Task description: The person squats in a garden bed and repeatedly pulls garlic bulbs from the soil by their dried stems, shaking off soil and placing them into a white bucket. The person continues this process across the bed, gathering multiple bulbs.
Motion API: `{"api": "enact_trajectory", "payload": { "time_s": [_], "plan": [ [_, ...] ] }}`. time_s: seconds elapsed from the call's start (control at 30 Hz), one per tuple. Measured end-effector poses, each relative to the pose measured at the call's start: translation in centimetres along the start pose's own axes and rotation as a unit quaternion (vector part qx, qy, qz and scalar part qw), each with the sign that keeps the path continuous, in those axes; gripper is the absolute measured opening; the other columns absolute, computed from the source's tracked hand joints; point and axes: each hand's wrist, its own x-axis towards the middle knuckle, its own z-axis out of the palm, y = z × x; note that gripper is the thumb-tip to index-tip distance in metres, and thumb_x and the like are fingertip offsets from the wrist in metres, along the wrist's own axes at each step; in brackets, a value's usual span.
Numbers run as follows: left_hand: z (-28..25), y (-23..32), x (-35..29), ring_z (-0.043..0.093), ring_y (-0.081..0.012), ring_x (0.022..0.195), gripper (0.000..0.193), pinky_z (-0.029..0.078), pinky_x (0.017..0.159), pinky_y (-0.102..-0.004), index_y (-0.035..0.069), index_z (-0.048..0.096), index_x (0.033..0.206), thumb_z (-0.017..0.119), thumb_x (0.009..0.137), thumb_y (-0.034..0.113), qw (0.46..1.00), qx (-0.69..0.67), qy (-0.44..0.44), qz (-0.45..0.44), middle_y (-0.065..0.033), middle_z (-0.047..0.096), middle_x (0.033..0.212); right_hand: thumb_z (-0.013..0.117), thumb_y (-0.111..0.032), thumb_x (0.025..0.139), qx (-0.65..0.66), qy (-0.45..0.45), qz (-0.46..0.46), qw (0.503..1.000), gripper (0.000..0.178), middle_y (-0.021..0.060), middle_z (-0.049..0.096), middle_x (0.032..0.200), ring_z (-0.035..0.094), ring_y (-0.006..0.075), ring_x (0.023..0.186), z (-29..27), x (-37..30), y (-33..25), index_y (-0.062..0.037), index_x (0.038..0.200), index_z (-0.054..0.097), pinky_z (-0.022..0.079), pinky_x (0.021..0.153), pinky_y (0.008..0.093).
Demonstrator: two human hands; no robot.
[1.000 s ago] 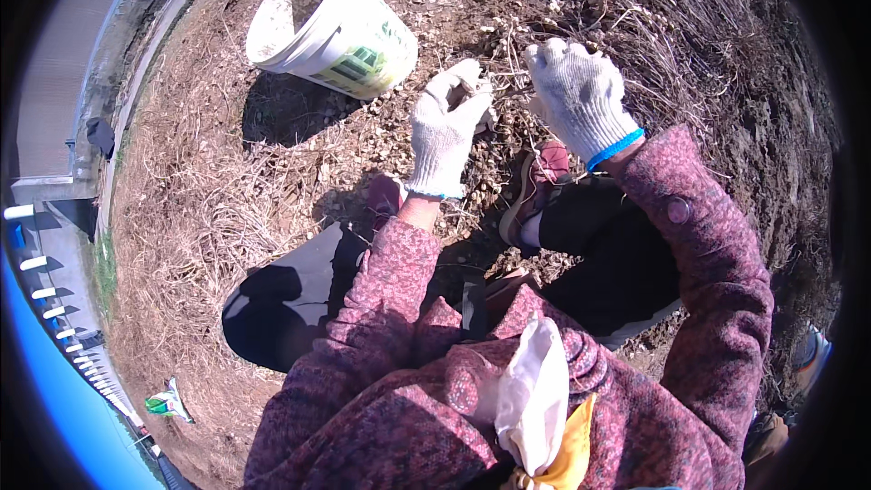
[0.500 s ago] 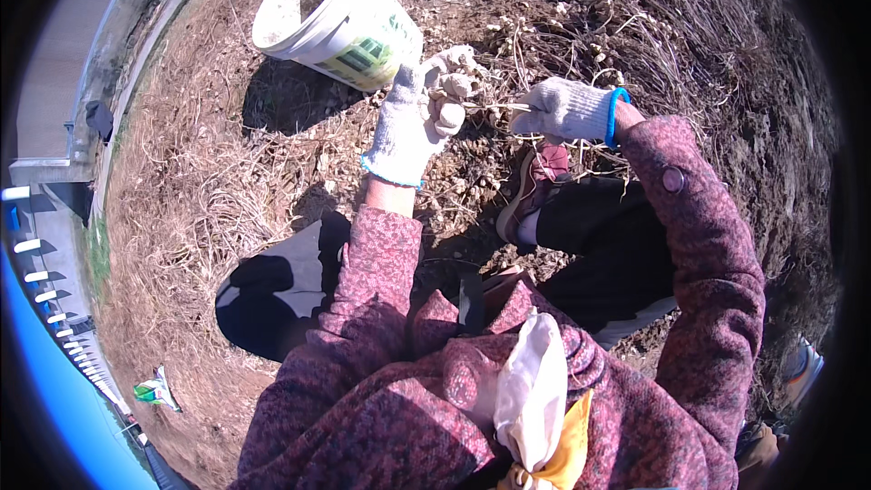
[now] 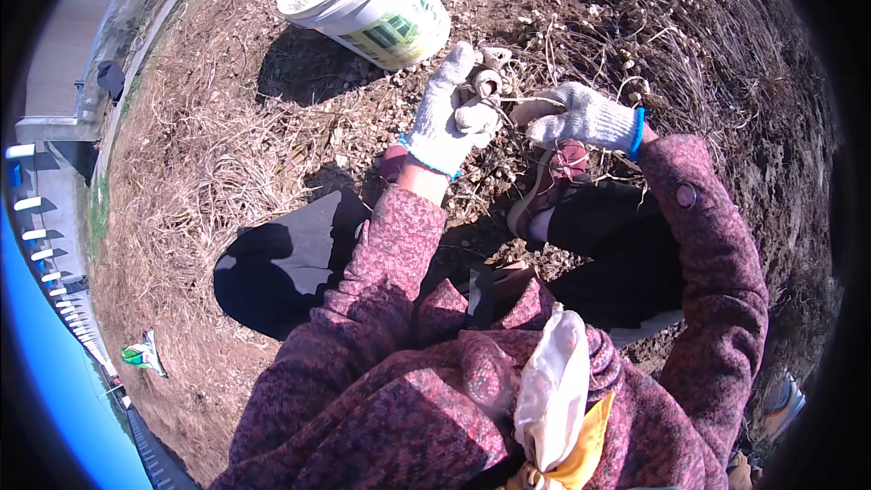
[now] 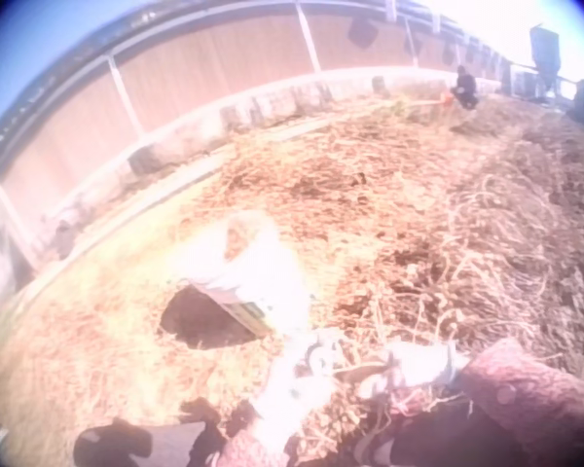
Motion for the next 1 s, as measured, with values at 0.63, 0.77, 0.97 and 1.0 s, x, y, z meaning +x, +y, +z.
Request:
{"api": "enact_trajectory", "payload": {
  "time_s": [0.63,0.77,0.97,1.0],
  "plan": [
    [-2.1,4.4,1.4,0.046,-0.0025,0.057,0.017,0.036,0.046,-0.0163,0.000,0.061,0.107,0.062,0.096,0.012,0.958,0.049,0.148,0.240,-0.0020,0.062,0.088,0.059,-0.031,0.101,0.166,0.100,0.126,0.973,0.030,-0.0045,0.056,0.064,0.046,0.0041,0.052,2.7,0.1,-4.1,-0.0075,0.115,0.071,0.036,0.047,0.0208],
    [-2.9,5.8,1.0,0.043,-0.0040,0.055,0.015,0.036,0.042,-0.0193,0.001,0.061,0.106,0.057,0.099,0.013,0.973,-0.062,0.114,0.188,-0.0016,0.059,0.084,0.056,-0.035,0.102,0.127,0.090,0.126,0.980,0.032,-0.0010,0.069,0.087,0.051,0.0036,0.059,2.7,-0.4,-5.1,-0.0110,0.118,0.070,0.040,0.051,0.0193],
    [-2.7,3.2,1.5,0.057,-0.0078,0.063,0.034,0.045,0.047,-0.0196,0.002,0.063,0.118,0.062,0.099,0.030,0.992,-0.008,0.129,0.002,-0.0050,0.063,0.089,0.053,-0.031,0.105,0.241,-0.051,0.083,0.966,0.034,0.0030,0.071,0.083,0.049,0.0065,0.053,1.7,-1.3,-6.2,-0.0052,0.120,0.069,0.039,0.048,0.0204],
    [-2.8,2.9,1.5,0.057,-0.0076,0.063,0.034,0.044,0.046,-0.0194,0.002,0.063,0.118,0.062,0.098,0.030,0.995,-0.019,0.099,-0.029,-0.0049,0.063,0.088,0.055,-0.036,0.103,0.250,-0.060,0.107,0.960,0.037,0.0025,0.070,0.082,0.049,0.0055,0.052,1.5,-1.3,-6.2,-0.0054,0.119,0.069,0.036,0.045,0.0198]
  ]
}}
